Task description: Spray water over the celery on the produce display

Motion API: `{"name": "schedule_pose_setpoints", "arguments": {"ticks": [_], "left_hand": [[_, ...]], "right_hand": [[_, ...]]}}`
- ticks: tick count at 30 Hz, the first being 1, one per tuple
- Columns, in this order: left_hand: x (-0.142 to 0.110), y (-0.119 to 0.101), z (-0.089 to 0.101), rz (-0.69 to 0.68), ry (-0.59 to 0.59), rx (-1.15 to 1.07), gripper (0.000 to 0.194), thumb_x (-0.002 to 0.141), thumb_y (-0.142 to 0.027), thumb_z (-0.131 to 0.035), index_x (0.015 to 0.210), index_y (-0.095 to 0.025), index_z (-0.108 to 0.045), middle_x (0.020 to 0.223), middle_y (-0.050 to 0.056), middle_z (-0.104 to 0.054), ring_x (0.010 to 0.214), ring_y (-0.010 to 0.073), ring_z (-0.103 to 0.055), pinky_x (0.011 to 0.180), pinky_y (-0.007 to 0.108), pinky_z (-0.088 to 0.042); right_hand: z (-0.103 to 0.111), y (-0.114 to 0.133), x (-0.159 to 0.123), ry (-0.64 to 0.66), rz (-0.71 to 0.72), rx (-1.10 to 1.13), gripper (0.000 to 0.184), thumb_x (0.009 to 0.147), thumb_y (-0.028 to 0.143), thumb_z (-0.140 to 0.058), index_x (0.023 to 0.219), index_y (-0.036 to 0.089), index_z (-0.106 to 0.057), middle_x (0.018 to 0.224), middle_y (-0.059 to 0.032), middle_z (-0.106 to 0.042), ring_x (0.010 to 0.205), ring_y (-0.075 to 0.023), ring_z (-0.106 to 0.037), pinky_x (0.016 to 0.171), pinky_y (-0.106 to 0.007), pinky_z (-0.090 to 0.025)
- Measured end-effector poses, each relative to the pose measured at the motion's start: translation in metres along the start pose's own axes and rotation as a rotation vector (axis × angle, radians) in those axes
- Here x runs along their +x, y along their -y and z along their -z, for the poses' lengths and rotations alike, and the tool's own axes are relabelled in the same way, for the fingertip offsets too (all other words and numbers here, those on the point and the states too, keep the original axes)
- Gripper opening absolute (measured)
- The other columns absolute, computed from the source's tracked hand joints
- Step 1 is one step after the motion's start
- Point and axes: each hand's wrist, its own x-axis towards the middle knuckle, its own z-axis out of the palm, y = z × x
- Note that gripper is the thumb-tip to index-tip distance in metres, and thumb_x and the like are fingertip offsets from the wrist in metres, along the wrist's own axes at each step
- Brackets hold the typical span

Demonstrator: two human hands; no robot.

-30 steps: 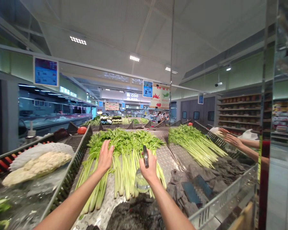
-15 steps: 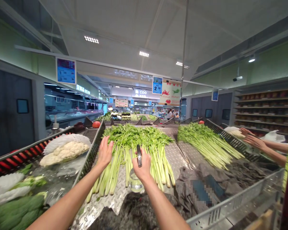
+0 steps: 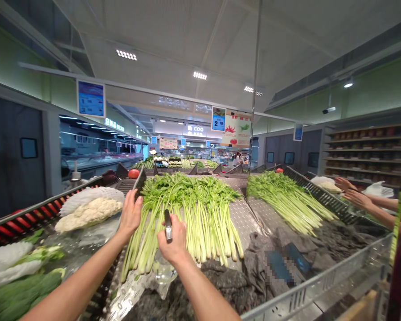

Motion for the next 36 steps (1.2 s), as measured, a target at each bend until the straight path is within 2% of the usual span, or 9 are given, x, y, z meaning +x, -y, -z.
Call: {"name": "schedule_pose_setpoints", "arguments": {"ticks": [7,12,17,24,29,36], "left_hand": [[-0.008,-0.003,-0.011,0.024,0.03,-0.034,0.051,0.08,-0.042,-0.027,0.122,-0.014,-0.036,0.133,0.012,-0.029,0.124,0.0225,-0.022,0.102,0.04,-0.017],[-0.013,-0.017,-0.026,0.026,0.093,-0.064,0.054,0.08,-0.043,-0.025,0.123,-0.011,-0.034,0.135,0.015,-0.026,0.125,0.0231,-0.02,0.102,0.041,-0.017],[-0.017,-0.03,-0.045,0.007,0.116,-0.14,0.052,0.08,-0.043,-0.027,0.123,-0.016,-0.034,0.135,0.012,-0.026,0.125,0.0225,-0.02,0.102,0.041,-0.016],[-0.017,-0.045,-0.063,-0.015,0.134,-0.199,0.051,0.08,-0.042,-0.029,0.123,-0.016,-0.034,0.135,0.011,-0.026,0.125,0.022,-0.02,0.103,0.042,-0.015],[-0.017,-0.05,-0.073,-0.027,0.155,-0.202,0.052,0.08,-0.043,-0.028,0.123,-0.015,-0.034,0.135,0.011,-0.026,0.125,0.0221,-0.02,0.102,0.042,-0.017],[-0.018,-0.053,-0.085,-0.047,0.186,-0.186,0.054,0.081,-0.042,-0.025,0.125,-0.012,-0.032,0.135,0.014,-0.025,0.125,0.0218,-0.02,0.102,0.04,-0.017]], "right_hand": [[0.031,-0.012,0.009,-0.083,-0.022,-0.07,0.024,0.06,0.014,-0.041,0.082,0.017,-0.051,0.066,0.0015,-0.053,0.056,-0.011,-0.046,0.053,-0.022,-0.035],[0.058,-0.028,0.011,-0.11,-0.065,-0.104,0.017,0.063,0.017,-0.041,0.077,0.017,-0.052,0.062,0.0017,-0.053,0.051,-0.0102,-0.046,0.05,-0.021,-0.034],[0.086,-0.043,0.01,-0.165,-0.155,-0.165,0.015,0.066,0.02,-0.04,0.077,0.016,-0.05,0.053,0.0038,-0.048,0.043,-0.0092,-0.04,0.043,-0.021,-0.03],[0.122,-0.055,0.012,-0.261,-0.137,-0.258,0.021,0.065,0.021,-0.041,0.082,0.016,-0.051,0.061,0.0018,-0.054,0.051,-0.0108,-0.048,0.051,-0.022,-0.035],[0.132,-0.065,0.014,-0.278,-0.163,-0.299,0.02,0.064,0.022,-0.041,0.08,0.016,-0.052,0.063,0.0007,-0.056,0.054,-0.0124,-0.051,0.053,-0.022,-0.036],[0.134,-0.075,0.015,-0.288,-0.167,-0.348,0.02,0.065,0.021,-0.04,0.08,0.016,-0.051,0.065,-0.001,-0.057,0.058,-0.0141,-0.052,0.056,-0.023,-0.037]]}}
